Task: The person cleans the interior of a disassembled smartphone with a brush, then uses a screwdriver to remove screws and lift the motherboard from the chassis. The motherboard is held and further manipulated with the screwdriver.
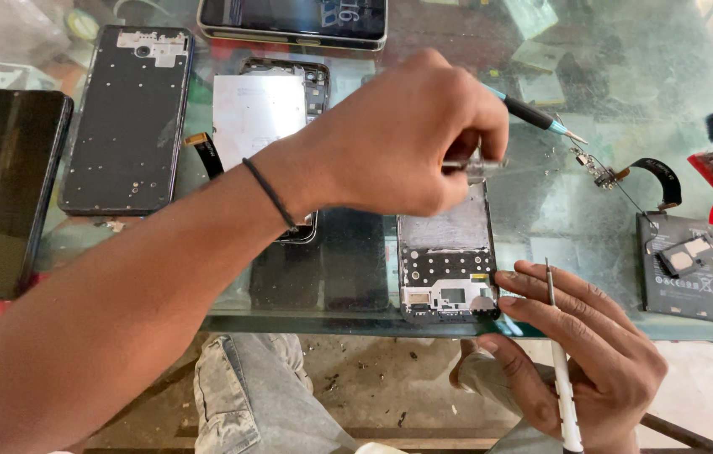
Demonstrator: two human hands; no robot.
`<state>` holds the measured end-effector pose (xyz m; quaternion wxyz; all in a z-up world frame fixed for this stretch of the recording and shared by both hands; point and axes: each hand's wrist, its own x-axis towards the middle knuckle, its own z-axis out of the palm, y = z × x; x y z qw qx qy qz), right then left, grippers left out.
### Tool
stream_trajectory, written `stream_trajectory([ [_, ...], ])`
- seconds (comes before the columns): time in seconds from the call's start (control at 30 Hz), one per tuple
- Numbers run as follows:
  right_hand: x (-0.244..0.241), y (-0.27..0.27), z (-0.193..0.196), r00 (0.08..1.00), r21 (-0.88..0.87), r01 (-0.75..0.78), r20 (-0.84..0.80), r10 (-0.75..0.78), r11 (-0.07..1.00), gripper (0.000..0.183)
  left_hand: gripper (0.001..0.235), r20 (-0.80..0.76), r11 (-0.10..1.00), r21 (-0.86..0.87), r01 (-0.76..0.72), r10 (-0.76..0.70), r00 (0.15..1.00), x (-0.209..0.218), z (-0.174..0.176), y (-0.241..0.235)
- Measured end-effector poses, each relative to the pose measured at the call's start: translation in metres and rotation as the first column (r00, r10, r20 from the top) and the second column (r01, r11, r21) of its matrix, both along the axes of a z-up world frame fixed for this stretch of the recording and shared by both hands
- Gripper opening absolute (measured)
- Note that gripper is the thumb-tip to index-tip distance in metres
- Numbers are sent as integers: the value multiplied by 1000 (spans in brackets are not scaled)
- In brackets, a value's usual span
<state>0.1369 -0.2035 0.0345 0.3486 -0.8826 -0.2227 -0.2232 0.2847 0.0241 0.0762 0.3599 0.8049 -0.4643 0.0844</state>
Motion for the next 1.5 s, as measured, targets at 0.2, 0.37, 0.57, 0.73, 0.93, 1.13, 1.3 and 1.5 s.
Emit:
stream_trajectory([
  [0.2,-2,1,0,1000,-10,12,-5,-12,1000,31,24,-299,975,221,0,68,952,-7,4,3],
  [0.37,0,2,2,1000,-32,3,-9,-3,999,33,29,-172,972,45,232,-221,960,5,-1,9],
  [0.57,-1,3,0,1000,-49,14,-14,-14,999,32,53,-331,951,128,282,-227,916,8,-12,8],
  [0.73,0,4,0,999,-63,26,-44,-29,998,33,54,-344,954,149,261,-197,918,8,-13,8],
  [0.93,-2,-9,-9,999,-47,-18,-31,16,999,34,49,-385,955,136,262,-193,903,8,-17,5],
  [1.13,-4,-35,-25,996,-97,-36,82,44,995,27,46,-391,948,92,303,-246,887,12,-18,6],
  [1.3,-13,-35,-35,995,505,27,-96,25,863,17,46,-395,955,106,276,-214,894,13,-22,5],
  [1.5,3,-20,-24,976,767,21,-154,152,641,14,49,-381,951,125,284,-219,898,13,-21,4],
])
